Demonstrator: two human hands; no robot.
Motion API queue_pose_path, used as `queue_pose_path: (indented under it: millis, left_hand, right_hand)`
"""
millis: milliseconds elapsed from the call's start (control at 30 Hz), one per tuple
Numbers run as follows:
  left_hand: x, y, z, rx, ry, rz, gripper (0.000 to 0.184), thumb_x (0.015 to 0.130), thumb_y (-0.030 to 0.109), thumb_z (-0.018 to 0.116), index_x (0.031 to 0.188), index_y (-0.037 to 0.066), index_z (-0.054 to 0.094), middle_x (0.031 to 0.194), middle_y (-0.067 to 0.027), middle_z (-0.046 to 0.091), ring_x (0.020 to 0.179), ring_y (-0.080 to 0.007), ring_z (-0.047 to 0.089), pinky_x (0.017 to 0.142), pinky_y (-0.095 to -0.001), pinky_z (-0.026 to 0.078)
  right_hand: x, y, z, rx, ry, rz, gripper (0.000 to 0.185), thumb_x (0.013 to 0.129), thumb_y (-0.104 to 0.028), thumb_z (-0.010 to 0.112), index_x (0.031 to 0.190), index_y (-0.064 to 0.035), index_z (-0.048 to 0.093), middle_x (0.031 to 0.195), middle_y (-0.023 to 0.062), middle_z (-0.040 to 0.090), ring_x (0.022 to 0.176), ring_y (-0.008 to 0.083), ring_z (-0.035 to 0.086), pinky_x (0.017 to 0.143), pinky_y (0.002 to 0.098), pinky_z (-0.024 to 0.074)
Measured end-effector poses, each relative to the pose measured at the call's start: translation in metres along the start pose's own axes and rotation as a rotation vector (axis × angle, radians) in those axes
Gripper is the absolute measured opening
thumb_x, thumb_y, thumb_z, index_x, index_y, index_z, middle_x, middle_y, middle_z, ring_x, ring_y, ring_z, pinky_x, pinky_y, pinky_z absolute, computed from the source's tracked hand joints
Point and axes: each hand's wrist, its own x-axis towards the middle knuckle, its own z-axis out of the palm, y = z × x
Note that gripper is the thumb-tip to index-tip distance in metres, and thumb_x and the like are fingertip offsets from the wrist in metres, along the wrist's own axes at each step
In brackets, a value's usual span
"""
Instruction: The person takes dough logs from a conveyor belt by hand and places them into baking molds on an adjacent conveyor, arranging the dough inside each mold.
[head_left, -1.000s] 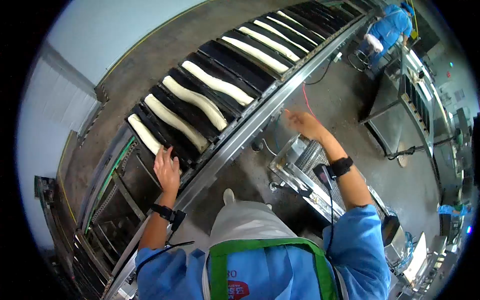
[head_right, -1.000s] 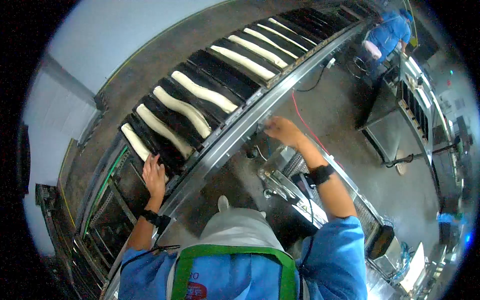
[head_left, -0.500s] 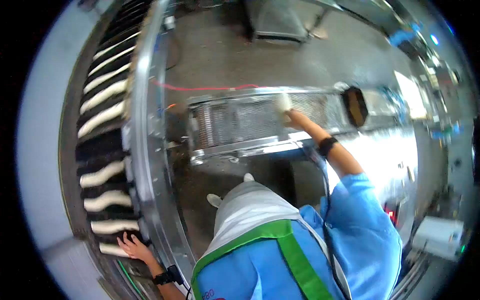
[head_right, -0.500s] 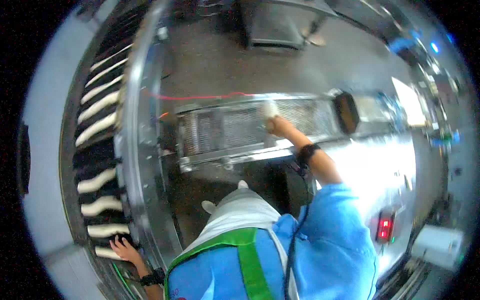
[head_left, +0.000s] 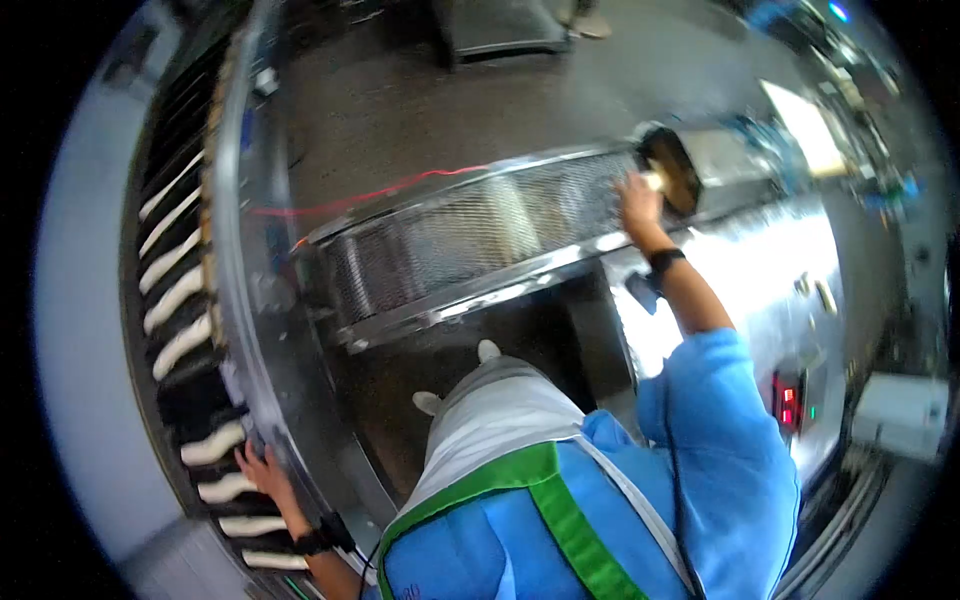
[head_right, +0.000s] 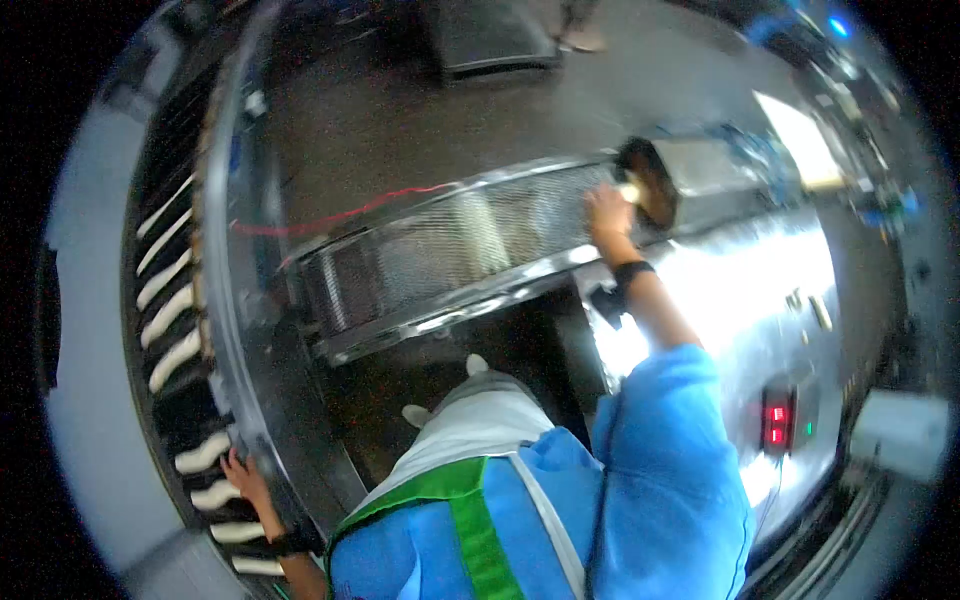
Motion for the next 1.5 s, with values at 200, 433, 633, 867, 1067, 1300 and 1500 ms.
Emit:
queue_pose_path:
  millis: [200, 433, 633, 867, 1067, 1300, 1500]
  left_hand:
    - [-0.034, 0.075, -0.049, 0.035, -0.015, -0.195, 0.041, 0.073, 0.024, 0.051, 0.112, 0.013, 0.042, 0.125, -0.0192, 0.026, 0.114, -0.0335, 0.026, 0.093, -0.0409, 0.021]
    - [-0.008, 0.084, -0.034, -0.037, 0.040, -0.328, 0.042, 0.068, 0.022, 0.055, 0.108, 0.014, 0.045, 0.124, -0.0147, 0.026, 0.114, -0.0320, 0.024, 0.091, -0.0425, 0.023]
    - [0.008, 0.081, -0.008, -0.187, 0.159, -0.317, 0.041, 0.068, 0.022, 0.056, 0.108, 0.015, 0.045, 0.124, -0.0139, 0.026, 0.115, -0.0317, 0.023, 0.090, -0.0433, 0.022]
    - [-0.035, 0.095, -0.015, -0.272, 0.360, -0.338, 0.039, 0.069, 0.022, 0.056, 0.106, 0.015, 0.046, 0.124, -0.0147, 0.027, 0.114, -0.0321, 0.024, 0.089, -0.0439, 0.023]
    - [-0.085, 0.081, -0.015, -0.207, 0.439, -0.453, 0.040, 0.070, 0.022, 0.057, 0.108, 0.015, 0.045, 0.125, -0.0138, 0.026, 0.113, -0.0340, 0.025, 0.087, -0.0436, 0.027]
    - [-0.109, 0.087, -0.037, -0.253, 0.386, -0.560, 0.041, 0.070, 0.019, 0.055, 0.110, 0.015, 0.044, 0.126, -0.0133, 0.025, 0.117, -0.0322, 0.019, 0.092, -0.0435, 0.018]
    - [-0.068, 0.105, -0.075, -0.229, 0.294, -0.501, 0.038, 0.071, 0.022, 0.054, 0.108, 0.015, 0.046, 0.125, -0.0128, 0.026, 0.116, -0.0325, 0.020, 0.091, -0.0429, 0.019]
  right_hand:
    - [0.032, 0.070, 0.023, -0.152, 0.068, -0.142, 0.028, 0.081, -0.024, 0.042, 0.101, -0.0051, 0.050, 0.098, 0.0079, 0.052, 0.097, 0.0197, 0.045, 0.083, 0.0295, 0.0345]
    - [0.091, 0.110, -0.058, 0.530, -0.115, -0.175, 0.059, 0.058, -0.021, 0.064, 0.108, -0.0002, 0.043, 0.097, 0.0195, 0.051, 0.089, 0.0251, 0.051, 0.076, 0.0317, 0.0406]
    - [-0.008, 0.029, -0.293, 1.440, 0.032, -0.444, 0.053, 0.066, -0.008, 0.057, 0.114, 0.0027, 0.036, 0.098, 0.0090, 0.049, 0.074, 0.0117, 0.047, 0.050, 0.0198, 0.0385]
    - [-0.095, -0.121, -0.411, 1.439, 0.418, -1.252, 0.044, 0.057, -0.006, 0.060, 0.098, -0.0013, 0.046, 0.103, 0.0086, 0.045, 0.093, 0.0174, 0.046, 0.080, 0.0295, 0.0378]
    - [-0.154, -0.319, -0.407, 1.202, 0.157, -1.937, 0.058, 0.063, -0.002, 0.062, 0.113, -0.0092, 0.036, 0.113, 0.0091, 0.038, 0.098, 0.0197, 0.043, 0.078, 0.0281, 0.0395]
    - [-0.167, -0.325, -0.361, 0.665, -0.338, -2.222, 0.038, 0.072, -0.015, 0.057, 0.108, -0.0069, 0.047, 0.108, 0.0113, 0.045, 0.090, 0.0202, 0.050, 0.074, 0.0294, 0.0428]
    - [-0.069, -0.274, -0.321, 0.842, -0.531, -1.670, 0.029, 0.074, -0.016, 0.057, 0.100, -0.0049, 0.052, 0.094, 0.0084, 0.054, 0.086, 0.0182, 0.053, 0.070, 0.0276, 0.0428]
